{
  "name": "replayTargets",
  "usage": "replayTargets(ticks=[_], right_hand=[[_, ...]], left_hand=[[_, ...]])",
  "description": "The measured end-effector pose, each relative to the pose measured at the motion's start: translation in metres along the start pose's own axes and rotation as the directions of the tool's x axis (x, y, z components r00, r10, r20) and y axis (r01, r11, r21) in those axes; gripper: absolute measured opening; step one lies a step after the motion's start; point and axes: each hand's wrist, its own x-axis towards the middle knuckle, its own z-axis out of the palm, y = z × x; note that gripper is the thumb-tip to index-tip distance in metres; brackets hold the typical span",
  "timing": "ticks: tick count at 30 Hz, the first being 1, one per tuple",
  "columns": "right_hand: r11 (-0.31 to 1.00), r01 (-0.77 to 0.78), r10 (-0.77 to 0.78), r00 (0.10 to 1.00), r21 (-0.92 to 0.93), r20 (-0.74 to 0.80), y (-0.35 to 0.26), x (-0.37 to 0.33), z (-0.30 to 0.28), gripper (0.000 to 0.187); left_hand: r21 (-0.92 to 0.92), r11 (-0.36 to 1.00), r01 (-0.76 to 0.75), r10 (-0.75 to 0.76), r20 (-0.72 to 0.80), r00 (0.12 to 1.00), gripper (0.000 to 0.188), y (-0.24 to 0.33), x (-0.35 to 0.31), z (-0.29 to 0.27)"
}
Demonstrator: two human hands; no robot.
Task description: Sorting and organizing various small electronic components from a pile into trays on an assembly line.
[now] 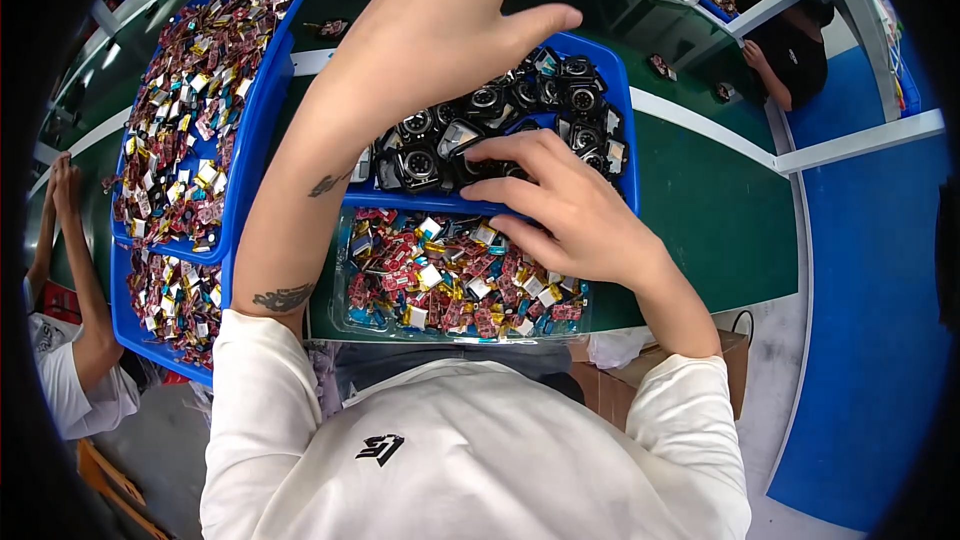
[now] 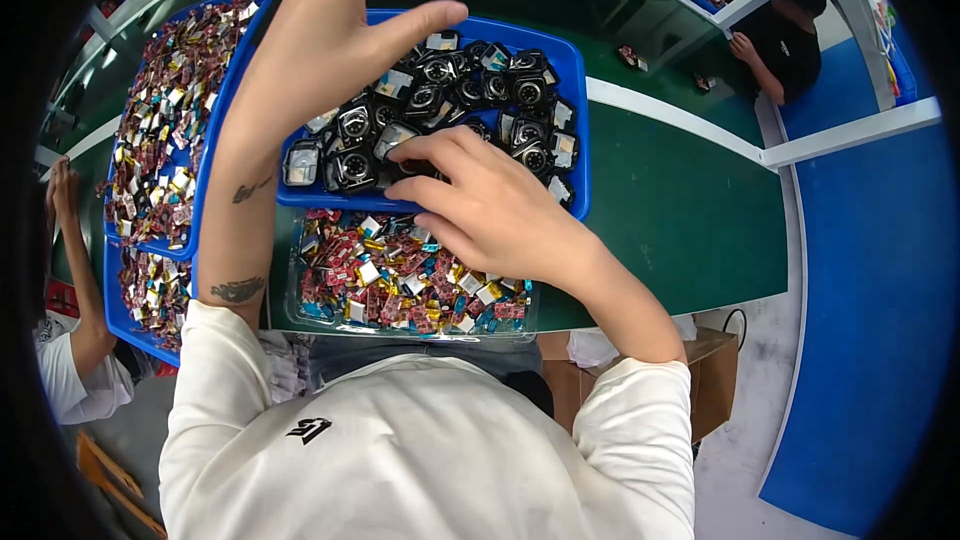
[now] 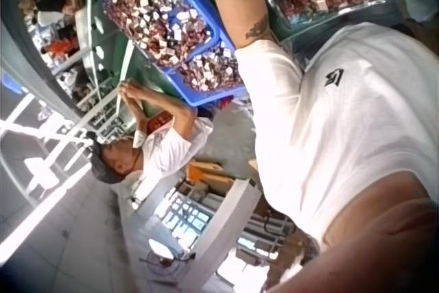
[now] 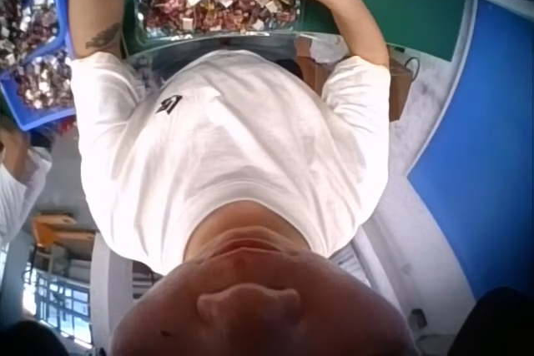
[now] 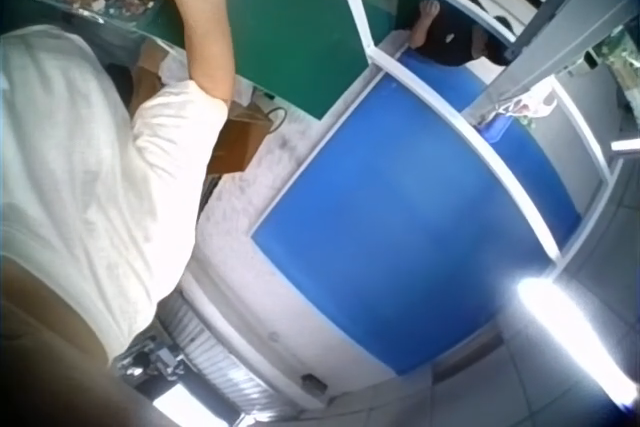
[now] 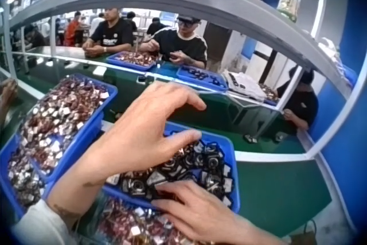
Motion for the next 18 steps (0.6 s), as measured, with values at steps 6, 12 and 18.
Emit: replayTargets(ticks=[6, 12, 18], right_hand=[[0.991, 0.128, -0.123, 0.985, -0.03, 0.117, -0.016, 0.018, 0.021, 0.018], [0.987, 0.083, -0.09, 0.995, 0.134, 0.052, -0.015, 0.019, 0.032, 0.013], [0.639, -0.315, 0.316, 0.939, 0.702, 0.134, -0.007, 0.018, -0.008, 0.013]], left_hand=[[-0.01, 0.958, -0.287, 0.283, 0.209, 0.936, 0.016, -0.013, -0.003, -0.016], [0.033, 0.98, -0.198, 0.197, 0.024, 0.98, 0.017, -0.018, -0.004, -0.01], [-0.158, 0.972, 0.176, -0.177, 0.006, 0.984, 0.016, -0.004, 0.006, -0.011]])
